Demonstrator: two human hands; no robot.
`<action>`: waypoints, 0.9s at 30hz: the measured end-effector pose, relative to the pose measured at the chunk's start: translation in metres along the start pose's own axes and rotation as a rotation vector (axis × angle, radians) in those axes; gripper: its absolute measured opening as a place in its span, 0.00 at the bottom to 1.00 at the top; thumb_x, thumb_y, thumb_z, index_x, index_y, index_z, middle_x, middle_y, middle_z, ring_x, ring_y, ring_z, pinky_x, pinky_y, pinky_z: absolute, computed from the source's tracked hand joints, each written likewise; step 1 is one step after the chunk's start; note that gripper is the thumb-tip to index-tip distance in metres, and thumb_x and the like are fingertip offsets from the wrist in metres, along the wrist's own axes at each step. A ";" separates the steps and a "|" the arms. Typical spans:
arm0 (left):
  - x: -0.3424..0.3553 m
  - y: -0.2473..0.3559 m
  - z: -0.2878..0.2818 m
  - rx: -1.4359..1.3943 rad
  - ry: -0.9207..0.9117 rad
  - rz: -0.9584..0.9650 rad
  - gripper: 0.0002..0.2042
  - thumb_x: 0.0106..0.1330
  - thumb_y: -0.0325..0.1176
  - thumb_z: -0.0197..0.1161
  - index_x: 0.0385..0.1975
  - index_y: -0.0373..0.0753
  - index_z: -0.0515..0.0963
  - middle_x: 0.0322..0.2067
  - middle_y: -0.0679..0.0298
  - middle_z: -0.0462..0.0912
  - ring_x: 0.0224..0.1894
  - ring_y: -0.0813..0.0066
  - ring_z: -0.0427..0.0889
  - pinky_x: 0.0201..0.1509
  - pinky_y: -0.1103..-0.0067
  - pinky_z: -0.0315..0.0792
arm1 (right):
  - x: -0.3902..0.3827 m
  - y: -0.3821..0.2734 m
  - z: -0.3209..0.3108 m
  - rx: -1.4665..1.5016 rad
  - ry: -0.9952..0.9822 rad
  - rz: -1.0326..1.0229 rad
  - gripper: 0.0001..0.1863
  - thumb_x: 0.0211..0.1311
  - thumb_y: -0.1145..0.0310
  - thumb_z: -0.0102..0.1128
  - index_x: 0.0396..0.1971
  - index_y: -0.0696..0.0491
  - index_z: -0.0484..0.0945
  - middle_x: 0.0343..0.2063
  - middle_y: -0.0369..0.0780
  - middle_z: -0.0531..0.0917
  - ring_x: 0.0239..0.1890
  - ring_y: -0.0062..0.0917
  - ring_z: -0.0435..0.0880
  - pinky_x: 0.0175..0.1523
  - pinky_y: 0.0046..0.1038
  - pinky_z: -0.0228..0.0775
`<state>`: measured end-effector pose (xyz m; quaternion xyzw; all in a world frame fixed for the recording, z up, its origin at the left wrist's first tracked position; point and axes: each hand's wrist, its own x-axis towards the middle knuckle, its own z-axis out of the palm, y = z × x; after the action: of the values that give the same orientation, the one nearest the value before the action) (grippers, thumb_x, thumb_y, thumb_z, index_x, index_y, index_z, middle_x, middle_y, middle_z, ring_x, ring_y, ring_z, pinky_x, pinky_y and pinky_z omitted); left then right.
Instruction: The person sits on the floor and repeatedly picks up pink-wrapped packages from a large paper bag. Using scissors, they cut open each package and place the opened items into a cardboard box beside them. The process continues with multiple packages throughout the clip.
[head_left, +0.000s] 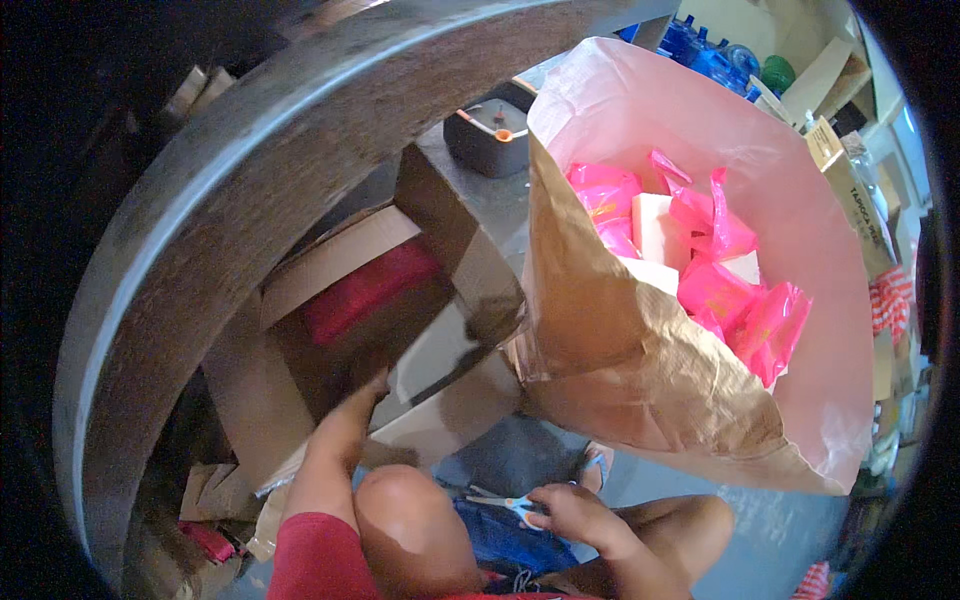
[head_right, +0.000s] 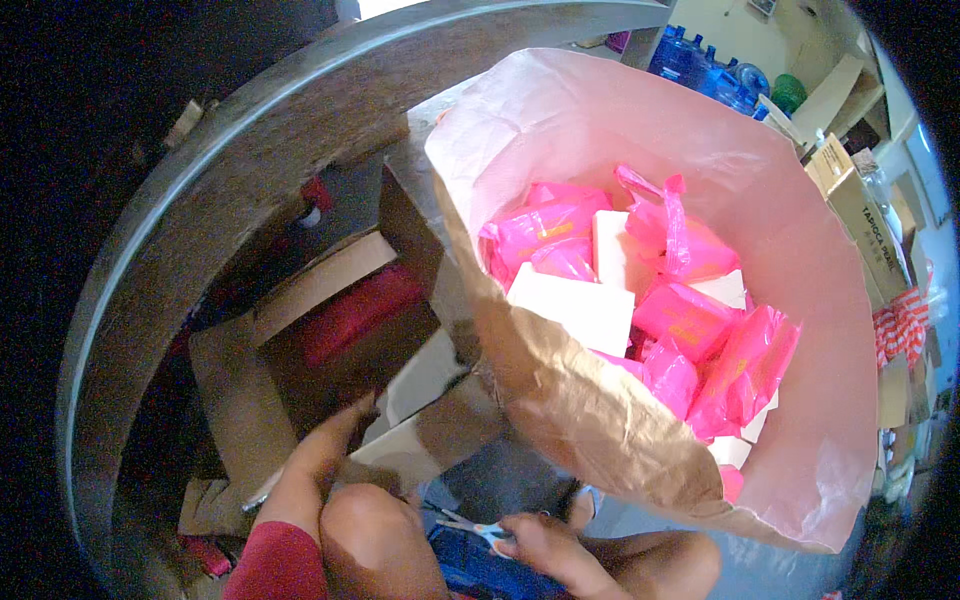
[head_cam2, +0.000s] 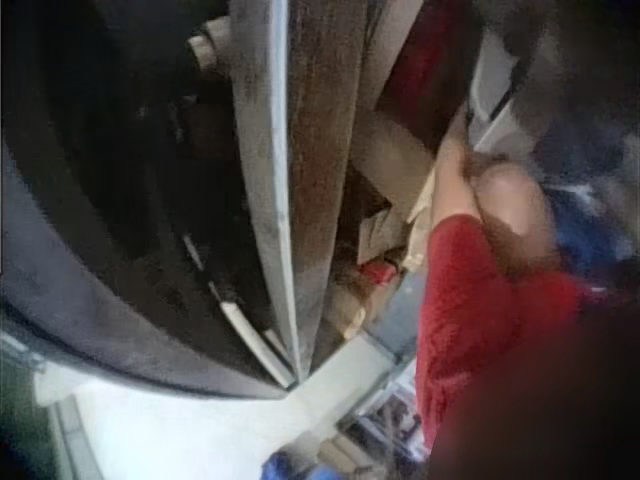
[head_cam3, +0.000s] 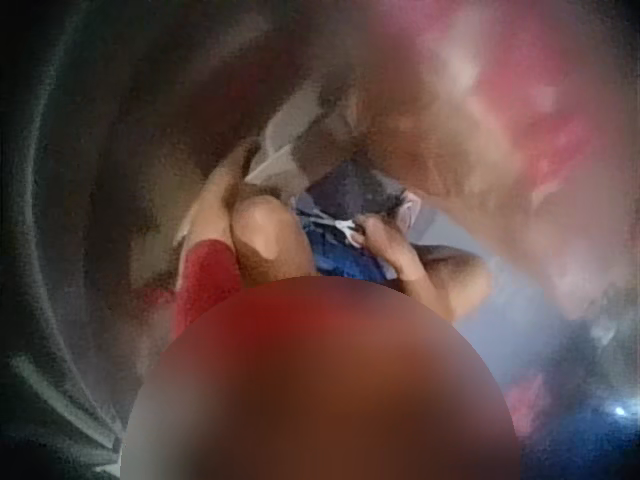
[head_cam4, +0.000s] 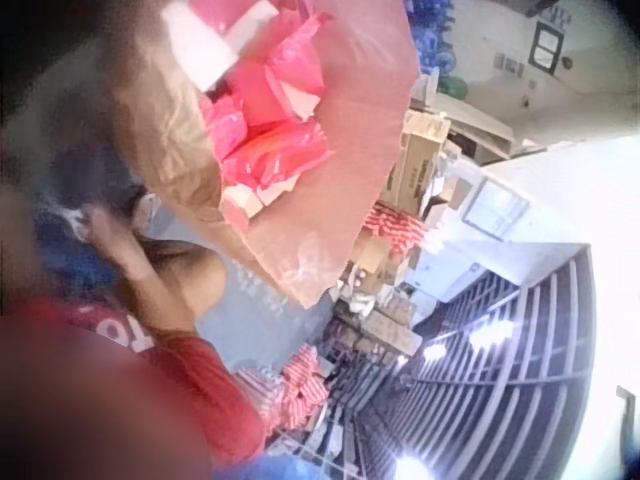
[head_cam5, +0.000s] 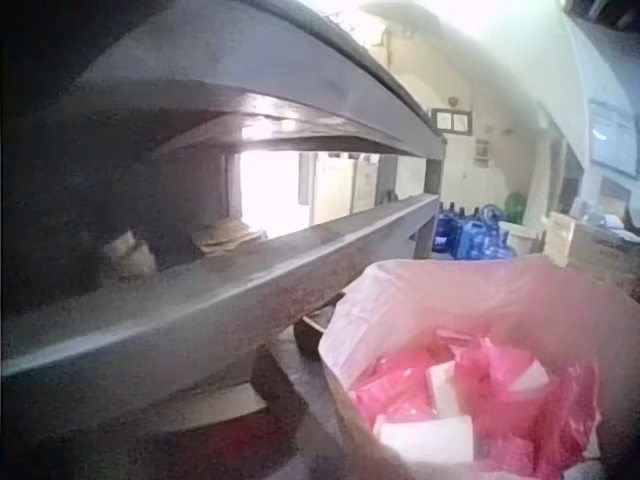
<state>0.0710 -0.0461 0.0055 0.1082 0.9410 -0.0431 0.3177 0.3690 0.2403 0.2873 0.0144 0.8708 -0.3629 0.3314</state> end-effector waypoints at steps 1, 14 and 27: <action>0.005 0.002 0.006 0.009 0.028 -0.018 0.16 0.57 0.30 0.65 0.46 0.36 0.77 0.44 0.53 0.81 0.47 0.58 0.81 0.50 0.64 0.75 | -0.001 0.001 -0.001 0.025 -0.055 0.024 0.19 0.59 0.57 0.61 0.44 0.56 0.79 0.40 0.49 0.82 0.45 0.45 0.80 0.50 0.40 0.71; -0.116 -0.009 -0.156 -0.890 0.543 0.286 0.18 0.55 0.27 0.67 0.46 0.32 0.75 0.39 0.56 0.83 0.42 0.66 0.82 0.48 0.69 0.76 | -0.020 -0.028 -0.021 0.365 0.496 -0.119 0.36 0.50 0.51 0.72 0.52 0.60 0.71 0.42 0.49 0.80 0.45 0.39 0.80 0.52 0.34 0.71; -0.392 0.107 -0.206 -1.668 -0.041 0.589 0.09 0.63 0.33 0.66 0.40 0.42 0.75 0.34 0.68 0.81 0.32 0.81 0.80 0.37 0.77 0.78 | -0.052 -0.078 0.009 1.173 0.694 -0.553 0.32 0.46 0.74 0.76 0.49 0.54 0.66 0.51 0.41 0.72 0.54 0.27 0.72 0.59 0.30 0.67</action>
<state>0.2781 0.0197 0.4057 0.0784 0.5941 0.7389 0.3081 0.3943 0.1883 0.3619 0.0833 0.5599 -0.8141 -0.1294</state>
